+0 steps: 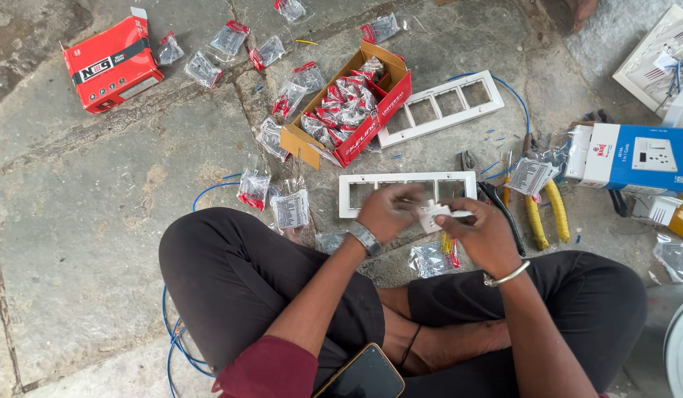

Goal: The person sits on the floor and assembles electrical socket units by stripping wires, inserting them into terminals, and securing them with a screwdriver. They then insert socket modules into a multi-gang plate and place the finished unit into a box.

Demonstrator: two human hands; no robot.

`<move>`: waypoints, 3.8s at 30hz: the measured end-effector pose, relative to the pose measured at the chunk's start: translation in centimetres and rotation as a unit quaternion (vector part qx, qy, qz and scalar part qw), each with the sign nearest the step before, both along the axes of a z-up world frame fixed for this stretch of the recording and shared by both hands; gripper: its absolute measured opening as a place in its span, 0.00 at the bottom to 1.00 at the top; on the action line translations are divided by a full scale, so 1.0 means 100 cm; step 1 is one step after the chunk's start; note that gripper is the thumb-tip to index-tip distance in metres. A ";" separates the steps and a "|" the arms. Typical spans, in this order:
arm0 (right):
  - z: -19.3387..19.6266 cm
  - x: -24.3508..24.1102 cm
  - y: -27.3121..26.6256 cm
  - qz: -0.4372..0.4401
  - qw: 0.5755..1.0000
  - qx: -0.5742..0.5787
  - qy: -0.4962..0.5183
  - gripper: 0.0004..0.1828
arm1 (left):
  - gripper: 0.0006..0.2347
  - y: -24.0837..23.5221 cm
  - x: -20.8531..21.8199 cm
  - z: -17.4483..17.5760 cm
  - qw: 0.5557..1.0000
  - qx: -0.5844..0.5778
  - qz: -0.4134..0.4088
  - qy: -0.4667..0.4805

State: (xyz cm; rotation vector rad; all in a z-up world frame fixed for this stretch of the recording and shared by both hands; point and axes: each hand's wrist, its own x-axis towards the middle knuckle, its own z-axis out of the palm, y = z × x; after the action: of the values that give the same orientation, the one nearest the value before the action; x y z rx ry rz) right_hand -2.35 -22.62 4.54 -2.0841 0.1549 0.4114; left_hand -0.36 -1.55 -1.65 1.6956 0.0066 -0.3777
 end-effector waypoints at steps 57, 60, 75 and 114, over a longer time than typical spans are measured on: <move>0.038 -0.002 0.056 -0.081 0.978 0.187 -0.037 0.14 | 0.16 0.029 -0.008 0.044 0.995 -0.078 0.045 -0.053; 0.034 -0.002 0.055 -0.073 0.976 0.202 -0.048 0.14 | 0.16 0.029 -0.009 0.042 0.991 -0.104 0.036 -0.072; 0.029 -0.014 0.056 0.053 0.960 0.034 -0.272 0.10 | 0.21 0.023 -0.019 0.051 0.985 0.022 0.100 -0.142; 0.129 -0.057 0.028 -0.016 0.982 -0.027 -0.184 0.15 | 0.25 0.039 -0.015 0.112 0.962 0.169 -0.052 -0.210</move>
State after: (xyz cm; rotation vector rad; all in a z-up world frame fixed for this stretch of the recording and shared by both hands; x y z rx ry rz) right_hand -8.09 -19.86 17.41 -2.1699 -0.0202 -0.0037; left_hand -1.88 2.31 9.55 2.0939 -0.3480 -0.0887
